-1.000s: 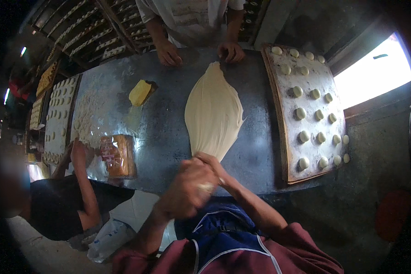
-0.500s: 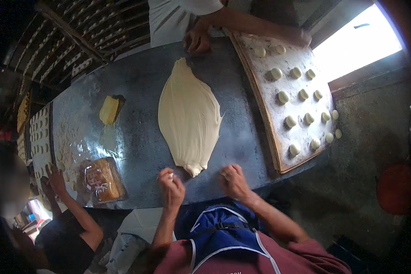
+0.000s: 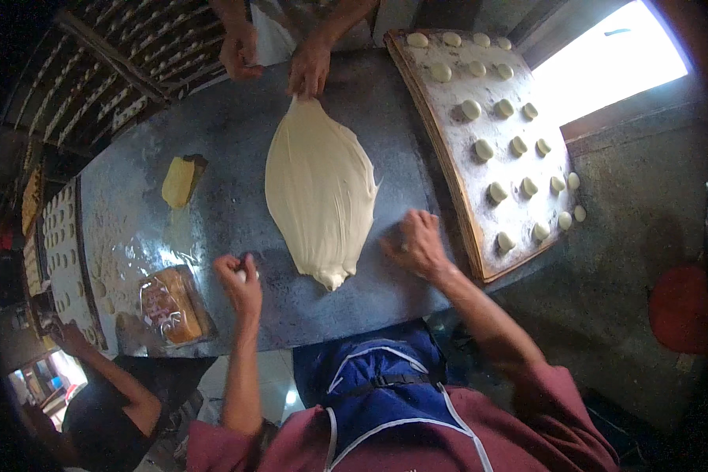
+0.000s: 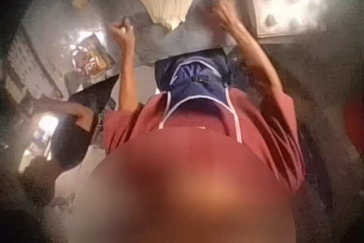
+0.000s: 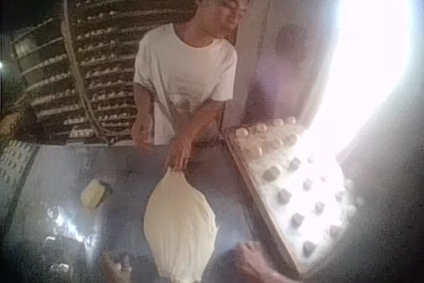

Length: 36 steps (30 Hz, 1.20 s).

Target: The person shapes small dough balls into ring-shaped pastries by hand and places them on a wooden tray. A coworker also shapes dough and arranges the finished pastries on racks in the background.

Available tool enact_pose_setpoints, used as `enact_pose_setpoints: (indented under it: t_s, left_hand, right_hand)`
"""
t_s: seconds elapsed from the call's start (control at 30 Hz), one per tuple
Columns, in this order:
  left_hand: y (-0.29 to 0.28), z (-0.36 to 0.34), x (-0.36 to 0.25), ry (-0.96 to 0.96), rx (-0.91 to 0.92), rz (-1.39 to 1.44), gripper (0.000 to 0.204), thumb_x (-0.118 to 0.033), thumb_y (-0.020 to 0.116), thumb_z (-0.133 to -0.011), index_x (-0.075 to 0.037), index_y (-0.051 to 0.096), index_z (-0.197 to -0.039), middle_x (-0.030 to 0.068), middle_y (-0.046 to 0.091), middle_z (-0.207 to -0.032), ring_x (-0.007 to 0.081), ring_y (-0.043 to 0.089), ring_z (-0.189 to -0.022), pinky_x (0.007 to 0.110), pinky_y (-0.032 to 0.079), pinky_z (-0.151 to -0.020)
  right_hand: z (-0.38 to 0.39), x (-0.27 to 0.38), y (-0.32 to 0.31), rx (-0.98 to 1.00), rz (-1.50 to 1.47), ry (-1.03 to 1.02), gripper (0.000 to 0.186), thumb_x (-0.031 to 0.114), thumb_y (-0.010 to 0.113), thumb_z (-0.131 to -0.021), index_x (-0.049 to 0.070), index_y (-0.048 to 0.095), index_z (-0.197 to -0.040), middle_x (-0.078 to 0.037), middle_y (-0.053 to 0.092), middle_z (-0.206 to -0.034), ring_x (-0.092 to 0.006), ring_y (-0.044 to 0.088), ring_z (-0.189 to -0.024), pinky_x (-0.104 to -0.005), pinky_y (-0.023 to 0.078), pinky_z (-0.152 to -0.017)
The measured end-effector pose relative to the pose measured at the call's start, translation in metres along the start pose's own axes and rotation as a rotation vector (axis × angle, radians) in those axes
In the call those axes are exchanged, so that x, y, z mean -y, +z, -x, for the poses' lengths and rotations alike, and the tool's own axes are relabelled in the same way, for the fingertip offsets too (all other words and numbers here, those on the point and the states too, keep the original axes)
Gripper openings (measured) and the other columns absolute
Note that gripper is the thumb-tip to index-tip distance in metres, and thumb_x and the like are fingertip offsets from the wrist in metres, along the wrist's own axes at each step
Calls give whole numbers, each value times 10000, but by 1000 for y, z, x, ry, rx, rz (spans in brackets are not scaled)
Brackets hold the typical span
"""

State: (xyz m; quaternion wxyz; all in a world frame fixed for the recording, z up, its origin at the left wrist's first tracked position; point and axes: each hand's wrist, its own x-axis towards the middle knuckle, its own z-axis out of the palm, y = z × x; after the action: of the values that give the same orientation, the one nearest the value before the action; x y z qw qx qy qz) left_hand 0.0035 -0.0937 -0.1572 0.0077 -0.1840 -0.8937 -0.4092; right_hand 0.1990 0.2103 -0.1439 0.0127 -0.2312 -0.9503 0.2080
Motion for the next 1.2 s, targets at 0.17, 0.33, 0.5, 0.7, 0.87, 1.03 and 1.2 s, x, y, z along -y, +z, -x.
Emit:
enact_pose_setpoints:
  t_s: [0.17, 0.33, 0.5, 0.7, 0.87, 1.03, 1.2]
  left_hand:
    - [-3, 67, 2, 373, 180, -25, 247, -60, 654, -940, -29, 415, -996, 152, 468, -911, 324, 526, -835, 445, 452, -784]
    - [4, 15, -2, 13, 23, -28, 243, -54, 655, -914, -41, 425, -992, 151, 481, -920, 350, 528, -837, 473, 438, -789]
    - [-17, 67, 12, 501, 207, -45, 252, -44, 656, -914, -32, 423, -1011, 136, 482, -916, 317, 533, -827, 481, 440, -783]
    - [6, 14, -10, 18, 10, -59, 262, 8, 650, -890, -34, 440, -1042, 164, 518, -957, 349, 561, -881, 491, 465, -819]
    - [-39, 53, 53, 170, 79, -152, 251, 33, 619, -894, -12, 441, -1064, 174, 511, -1022, 350, 549, -937, 471, 466, -845]
    - [-36, 50, 1, 103, 178, -211, 279, -10, 662, -834, -9, 532, -1081, 176, 528, -1065, 359, 552, -984, 465, 470, -884]
    - [-100, 7, -23, 307, 748, -402, 286, -12, 706, -678, -48, 674, -960, 143, 569, -1106, 355, 571, -1041, 468, 493, -893]
  right_hand:
    - [70, 0, 47, -177, -235, -117, 447, 269, 770, -801, -10, 521, -1047, -178, 541, -939, -394, 525, -971, -526, 447, -891]
    - [7, 23, 8, -111, -13, -58, 381, 224, 738, -825, -15, 509, -1014, -164, 518, -921, -395, 512, -931, -536, 414, -861]
    - [76, -30, 44, -91, -330, -256, 424, 98, 820, -715, 79, 523, -1018, -164, 524, -919, -370, 533, -824, -496, 430, -723]
    - [27, 24, 36, -430, -86, -197, 315, 114, 763, -756, 47, 511, -934, -149, 515, -871, -357, 510, -765, -493, 421, -692]
    - [48, -39, 7, -124, -34, -132, 234, 153, 689, -818, 6, 527, -902, -206, 528, -936, -391, 525, -887, -500, 444, -797]
    - [70, -11, 46, -351, -353, -148, 255, 20, 699, -784, 49, 476, -904, -144, 537, -924, -352, 543, -855, -470, 432, -775]
    - [65, -21, -36, -215, 6, -174, 270, 125, 733, -806, 75, 545, -993, -109, 572, -1058, -295, 569, -1007, -426, 449, -818]
